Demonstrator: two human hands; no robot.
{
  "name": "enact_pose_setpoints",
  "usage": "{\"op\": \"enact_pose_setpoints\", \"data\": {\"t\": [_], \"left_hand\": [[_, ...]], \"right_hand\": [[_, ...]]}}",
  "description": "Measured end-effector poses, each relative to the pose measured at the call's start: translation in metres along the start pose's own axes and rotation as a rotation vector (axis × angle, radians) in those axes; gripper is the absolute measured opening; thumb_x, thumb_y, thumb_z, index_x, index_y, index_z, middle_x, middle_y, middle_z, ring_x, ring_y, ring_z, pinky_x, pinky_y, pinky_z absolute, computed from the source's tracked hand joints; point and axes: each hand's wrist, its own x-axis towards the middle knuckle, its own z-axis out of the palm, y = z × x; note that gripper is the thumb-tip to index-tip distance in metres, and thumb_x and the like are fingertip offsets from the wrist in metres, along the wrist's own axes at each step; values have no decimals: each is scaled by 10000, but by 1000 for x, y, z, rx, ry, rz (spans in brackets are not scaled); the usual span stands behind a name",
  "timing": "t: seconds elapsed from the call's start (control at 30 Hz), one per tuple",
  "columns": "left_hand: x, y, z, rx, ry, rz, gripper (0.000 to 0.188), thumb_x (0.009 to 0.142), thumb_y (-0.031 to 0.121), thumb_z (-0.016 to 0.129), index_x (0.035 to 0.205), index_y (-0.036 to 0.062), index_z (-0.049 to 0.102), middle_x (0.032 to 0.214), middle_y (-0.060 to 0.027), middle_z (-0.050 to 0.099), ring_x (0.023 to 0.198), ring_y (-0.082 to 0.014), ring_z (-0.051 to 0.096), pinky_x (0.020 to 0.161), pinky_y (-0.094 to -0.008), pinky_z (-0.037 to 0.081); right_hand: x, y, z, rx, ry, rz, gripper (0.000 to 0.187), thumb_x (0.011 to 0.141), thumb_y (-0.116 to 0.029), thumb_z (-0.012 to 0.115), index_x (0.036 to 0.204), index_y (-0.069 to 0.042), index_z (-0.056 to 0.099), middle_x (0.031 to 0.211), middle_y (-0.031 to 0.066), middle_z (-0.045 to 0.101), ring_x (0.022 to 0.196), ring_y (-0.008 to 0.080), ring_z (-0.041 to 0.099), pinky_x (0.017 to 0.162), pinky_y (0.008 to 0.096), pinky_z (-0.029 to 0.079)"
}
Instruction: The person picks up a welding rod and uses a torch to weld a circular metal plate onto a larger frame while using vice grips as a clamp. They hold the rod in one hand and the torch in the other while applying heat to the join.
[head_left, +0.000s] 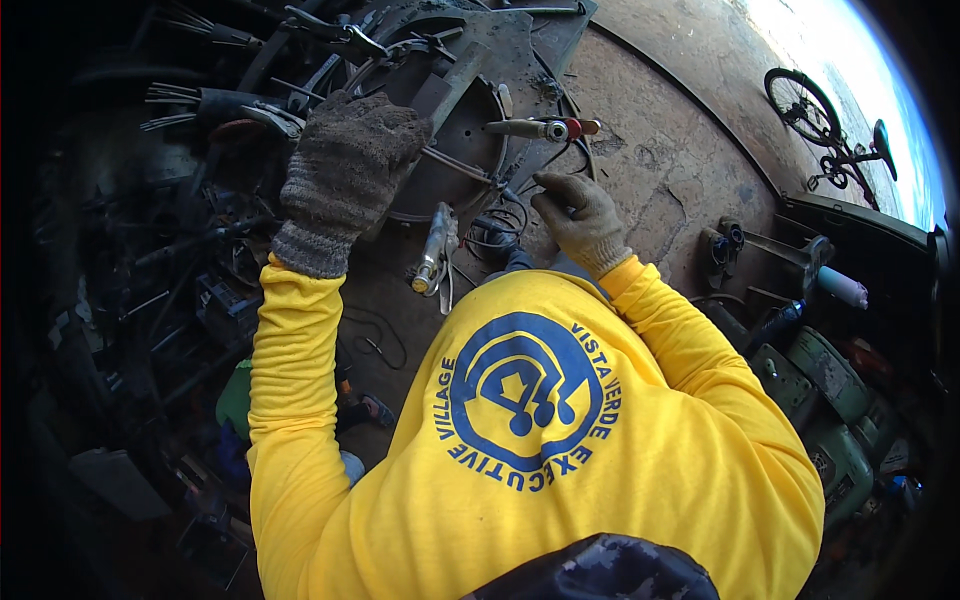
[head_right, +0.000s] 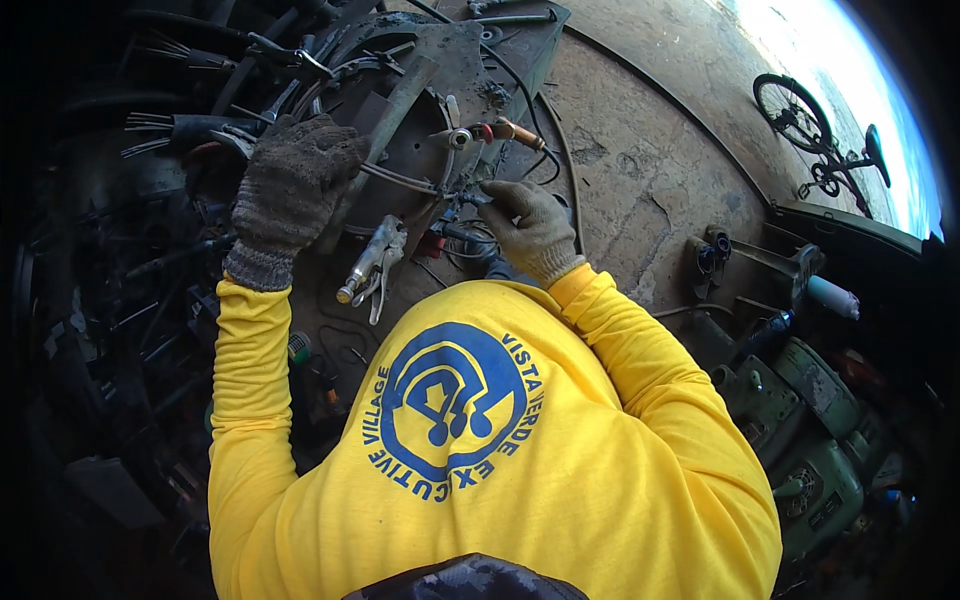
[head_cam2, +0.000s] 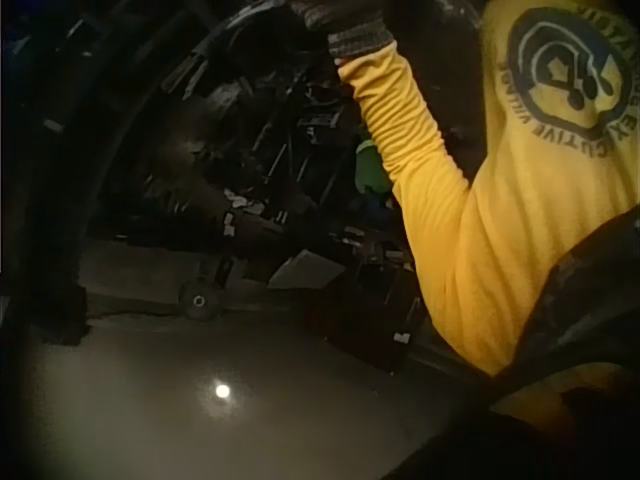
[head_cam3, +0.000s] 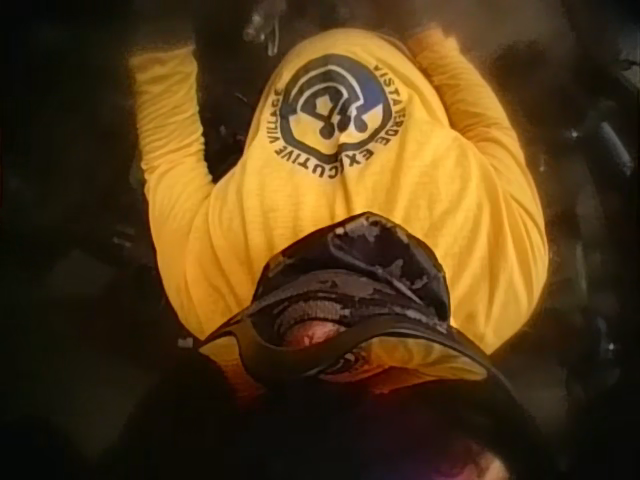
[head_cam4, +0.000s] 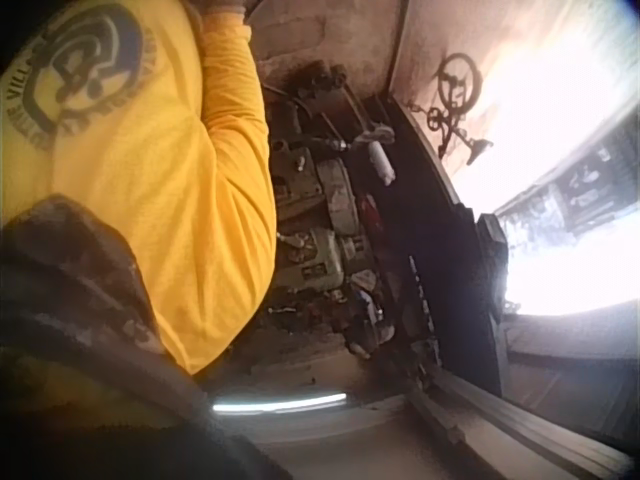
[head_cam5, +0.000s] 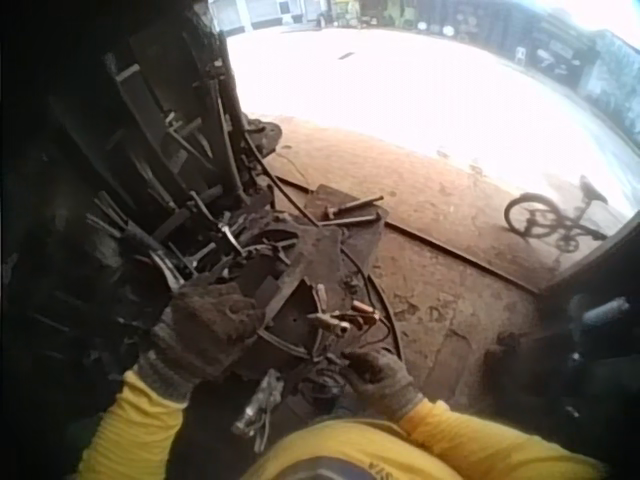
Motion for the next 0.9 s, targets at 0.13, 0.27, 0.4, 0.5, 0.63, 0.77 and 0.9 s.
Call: {"op": "enact_pose_setpoints", "data": {"t": [0.13,0.27,0.4,0.5,0.63,0.77,0.9], "left_hand": [[0,0,2,10,-3,-10,334,848,200,772,1177,145,750,1148,-71,742,1127,-290,695,1047,-475,510],[-1,-2,5,13,34,15,336,834,197,781,1163,136,751,1132,-73,740,1127,-292,695,1041,-481,512],[-1,-2,6,9,56,3,344,816,188,783,1154,134,754,1107,-70,737,1100,-298,696,1025,-482,518],[-2,-2,5,-6,65,13,357,806,182,782,1159,137,756,1090,-70,734,1076,-298,696,1016,-485,520],[-3,-4,5,-29,85,10,363,804,178,782,1166,155,760,1077,-69,731,1054,-294,699,1008,-486,522],[-3,-6,7,-33,115,34,355,812,172,785,1166,176,766,1081,-66,733,1057,-290,703,1010,-484,522],[-2,-4,7,-18,96,30,374,817,170,791,1189,193,764,1101,-57,737,1082,-285,703,1007,-487,519]], "right_hand": [[17,-18,4,-112,-73,-115,235,907,-195,788,1122,-99,783,906,113,724,814,277,721,728,366,588],[37,-31,14,-252,-77,-315,206,872,-146,811,1075,-113,801,899,112,721,806,299,717,694,393,567],[42,-33,21,-363,-97,-342,193,864,-164,787,1053,-124,805,890,110,730,814,326,717,703,426,576],[41,-32,26,-340,-93,-302,187,866,-162,766,1043,-119,806,904,119,736,824,335,721,715,437,580],[42,-38,27,-332,-119,-240,181,871,-165,745,1032,-109,806,904,131,737,837,348,722,736,442,582],[43,-39,27,-339,-130,-229,185,879,-182,731,1032,-105,804,907,141,740,850,366,723,753,453,584],[43,-41,28,-325,-157,-157,186,885,-179,721,1033,-100,800,939,146,751,877,368,729,767,457,587]]}}
